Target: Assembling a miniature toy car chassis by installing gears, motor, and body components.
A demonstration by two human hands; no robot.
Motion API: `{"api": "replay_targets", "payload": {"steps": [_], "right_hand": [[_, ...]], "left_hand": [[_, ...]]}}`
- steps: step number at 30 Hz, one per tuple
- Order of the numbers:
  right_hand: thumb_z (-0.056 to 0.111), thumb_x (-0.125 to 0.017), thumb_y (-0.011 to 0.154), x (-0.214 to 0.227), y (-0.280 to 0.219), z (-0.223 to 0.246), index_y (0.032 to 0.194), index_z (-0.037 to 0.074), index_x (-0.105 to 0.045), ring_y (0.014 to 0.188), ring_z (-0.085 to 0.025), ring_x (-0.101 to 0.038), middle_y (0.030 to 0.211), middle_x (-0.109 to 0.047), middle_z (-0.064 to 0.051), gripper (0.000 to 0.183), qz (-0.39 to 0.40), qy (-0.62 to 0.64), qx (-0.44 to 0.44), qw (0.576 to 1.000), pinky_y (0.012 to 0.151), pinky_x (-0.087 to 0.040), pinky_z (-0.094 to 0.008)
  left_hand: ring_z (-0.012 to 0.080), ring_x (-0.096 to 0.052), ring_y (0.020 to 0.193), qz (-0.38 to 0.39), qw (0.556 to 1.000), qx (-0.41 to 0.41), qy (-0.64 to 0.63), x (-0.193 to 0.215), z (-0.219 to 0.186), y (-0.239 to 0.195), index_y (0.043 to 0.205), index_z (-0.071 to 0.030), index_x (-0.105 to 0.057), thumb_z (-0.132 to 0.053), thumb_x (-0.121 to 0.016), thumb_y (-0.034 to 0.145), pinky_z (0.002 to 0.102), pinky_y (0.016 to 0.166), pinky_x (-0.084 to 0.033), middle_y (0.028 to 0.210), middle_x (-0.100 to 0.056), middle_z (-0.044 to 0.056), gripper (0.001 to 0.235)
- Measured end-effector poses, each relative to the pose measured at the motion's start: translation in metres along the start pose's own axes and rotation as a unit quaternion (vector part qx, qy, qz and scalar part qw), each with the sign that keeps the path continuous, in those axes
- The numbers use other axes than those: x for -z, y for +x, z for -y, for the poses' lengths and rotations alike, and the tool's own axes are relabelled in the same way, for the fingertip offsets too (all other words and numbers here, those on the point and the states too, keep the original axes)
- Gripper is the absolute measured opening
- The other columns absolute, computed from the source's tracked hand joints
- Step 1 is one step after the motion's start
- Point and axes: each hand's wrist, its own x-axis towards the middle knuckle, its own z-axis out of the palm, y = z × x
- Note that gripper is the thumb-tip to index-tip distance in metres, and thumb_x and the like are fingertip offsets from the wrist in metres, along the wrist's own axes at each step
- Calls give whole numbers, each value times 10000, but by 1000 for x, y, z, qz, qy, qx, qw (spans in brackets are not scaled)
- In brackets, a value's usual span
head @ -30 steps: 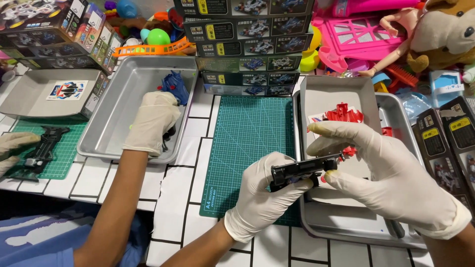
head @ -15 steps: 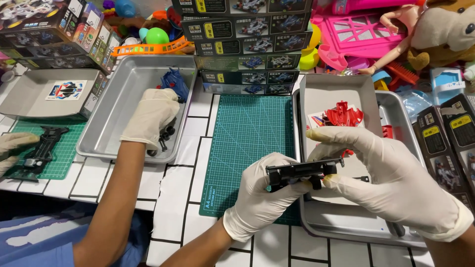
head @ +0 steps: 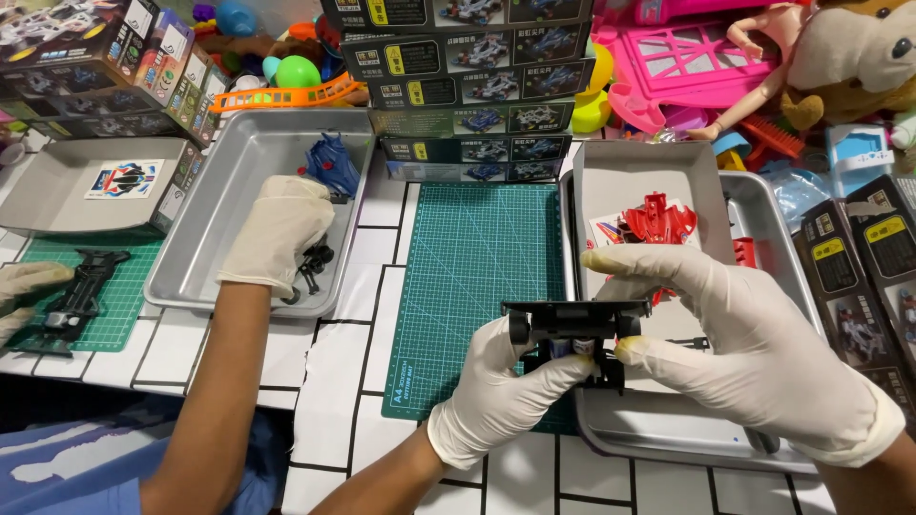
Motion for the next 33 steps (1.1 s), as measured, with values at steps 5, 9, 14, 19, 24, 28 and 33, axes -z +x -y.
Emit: {"api": "replay_targets", "payload": {"steps": [5,9,14,19,24,28,33], "right_hand": [[234,-798,750,-1,0,-1,1385,116,-622,1327,-155,-663,1354,-747,-30,669,-2,11,0,1000,1110,-493,-320],[212,-796,761,-1,0,-1,1387,115,-613,1276,-146,-693,1328,-755,-27,660,-3,18,12,1000,1102,-507,-317],[253,-795,764,-1,0,-1,1388,145,-618,1329,-158,-655,1381,-730,-34,658,-7,-18,16,1000,1099,-476,-328],[238,-783,777,-2,0,-1,1383,174,-631,1338,-155,-644,1462,-684,-53,628,-9,7,-10,1000,1066,-469,-325],[253,-708,831,3,5,13,1405,124,-615,1063,-118,-736,1242,-758,-30,596,-58,3,-33,998,959,-556,-284],[149,-713,857,19,8,9,1404,180,-620,759,-89,-658,1173,-779,26,555,-114,-95,-113,983,813,-516,-266],[293,-598,981,36,11,18,963,220,-755,962,-35,-710,415,-812,68,174,-25,-301,-239,923,915,-498,-248]], "left_hand": [[206,-729,1028,7,998,52,-45,-1,-1,-1,1153,-87,-705,-331,-697,980,348,952,-612,1092,-730,49,299],[204,-723,1056,31,988,100,-115,0,-7,2,1165,-74,-703,-378,-659,1005,347,973,-600,1100,-733,52,346],[210,-725,1104,24,993,85,-74,1,-11,4,1191,-78,-698,-391,-640,1012,369,1017,-589,1133,-737,45,365],[177,-734,1039,17,994,107,-35,1,-8,4,1186,-86,-719,-420,-649,981,332,953,-598,1094,-755,26,398],[129,-725,932,-45,987,149,-50,-2,-5,5,1064,-68,-759,-364,-691,953,298,851,-600,980,-760,1,323],[171,-744,787,-141,961,211,-110,-1,3,13,1021,-14,-756,-240,-734,914,317,720,-686,918,-751,60,252],[161,-728,825,-208,932,290,-61,6,1,22,1037,-2,-798,-230,-755,869,307,772,-662,925,-757,53,287]]}}
